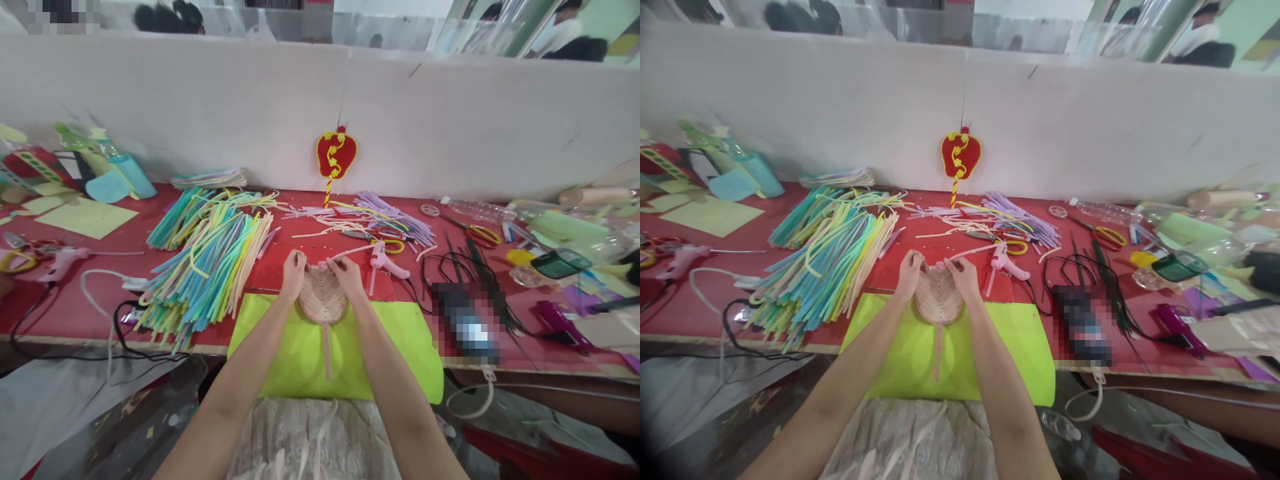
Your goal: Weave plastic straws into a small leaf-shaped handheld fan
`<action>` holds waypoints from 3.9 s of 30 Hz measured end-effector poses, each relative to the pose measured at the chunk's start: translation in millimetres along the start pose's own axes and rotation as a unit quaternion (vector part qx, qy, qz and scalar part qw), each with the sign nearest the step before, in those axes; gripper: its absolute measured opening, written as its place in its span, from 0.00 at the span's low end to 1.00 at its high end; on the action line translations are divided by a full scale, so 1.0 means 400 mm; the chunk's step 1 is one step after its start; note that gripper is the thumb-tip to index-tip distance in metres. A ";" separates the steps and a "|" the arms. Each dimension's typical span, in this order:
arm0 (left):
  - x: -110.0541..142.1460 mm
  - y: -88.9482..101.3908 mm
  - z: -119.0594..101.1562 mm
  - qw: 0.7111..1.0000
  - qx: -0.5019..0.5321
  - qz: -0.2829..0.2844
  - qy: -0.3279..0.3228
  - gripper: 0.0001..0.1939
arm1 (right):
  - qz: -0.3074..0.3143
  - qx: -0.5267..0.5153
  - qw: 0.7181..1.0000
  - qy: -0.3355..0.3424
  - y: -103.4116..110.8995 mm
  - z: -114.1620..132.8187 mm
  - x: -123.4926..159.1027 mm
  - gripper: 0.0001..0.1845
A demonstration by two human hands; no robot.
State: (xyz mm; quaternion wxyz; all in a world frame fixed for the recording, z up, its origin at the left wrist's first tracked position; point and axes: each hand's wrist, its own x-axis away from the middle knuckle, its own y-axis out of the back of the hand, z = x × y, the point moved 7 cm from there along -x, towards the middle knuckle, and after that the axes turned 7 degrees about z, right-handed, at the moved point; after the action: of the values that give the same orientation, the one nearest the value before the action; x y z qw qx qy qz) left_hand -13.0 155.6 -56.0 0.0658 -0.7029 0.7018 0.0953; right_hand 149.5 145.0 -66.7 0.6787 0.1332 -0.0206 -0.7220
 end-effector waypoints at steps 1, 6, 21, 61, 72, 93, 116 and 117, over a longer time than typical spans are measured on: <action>0.002 -0.002 -0.004 1.000 -0.002 0.005 -0.005 0.09 | 0.000 0.003 1.000 0.000 0.000 0.001 0.001 0.18; 0.011 -0.004 -0.023 0.998 -0.059 0.017 -0.018 0.12 | 0.001 0.014 1.000 0.001 -0.002 0.007 0.004 0.18; 0.008 0.007 -0.025 0.985 -0.168 0.018 -0.031 0.09 | -0.007 0.037 0.999 -0.006 -0.013 0.022 0.014 0.17; 0.013 0.017 -0.044 0.964 -0.251 0.002 -0.089 0.14 | -0.060 0.047 0.997 -0.002 0.005 0.029 0.036 0.14; 0.017 0.030 0.000 0.917 -0.396 -0.031 -0.020 0.16 | -0.045 0.077 0.996 0.004 -0.006 0.015 0.044 0.13; 0.031 -0.042 0.061 0.985 0.107 0.033 0.129 0.08 | -0.038 -0.188 0.981 0.011 0.023 0.058 0.043 0.14; 0.040 -0.052 -0.027 0.995 0.031 0.076 0.050 0.16 | -0.084 -0.017 0.996 0.032 0.032 0.086 0.051 0.16; 0.041 -0.052 -0.027 0.995 0.034 0.075 0.050 0.16 | -0.096 0.026 0.993 0.058 0.039 0.102 0.054 0.15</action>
State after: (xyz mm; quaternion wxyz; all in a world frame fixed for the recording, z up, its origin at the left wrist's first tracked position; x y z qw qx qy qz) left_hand 8.3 137.4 -49.9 0.0476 -0.6493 0.7580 0.0406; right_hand 154.9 116.3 -27.7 0.6028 0.1935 0.0127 -0.7740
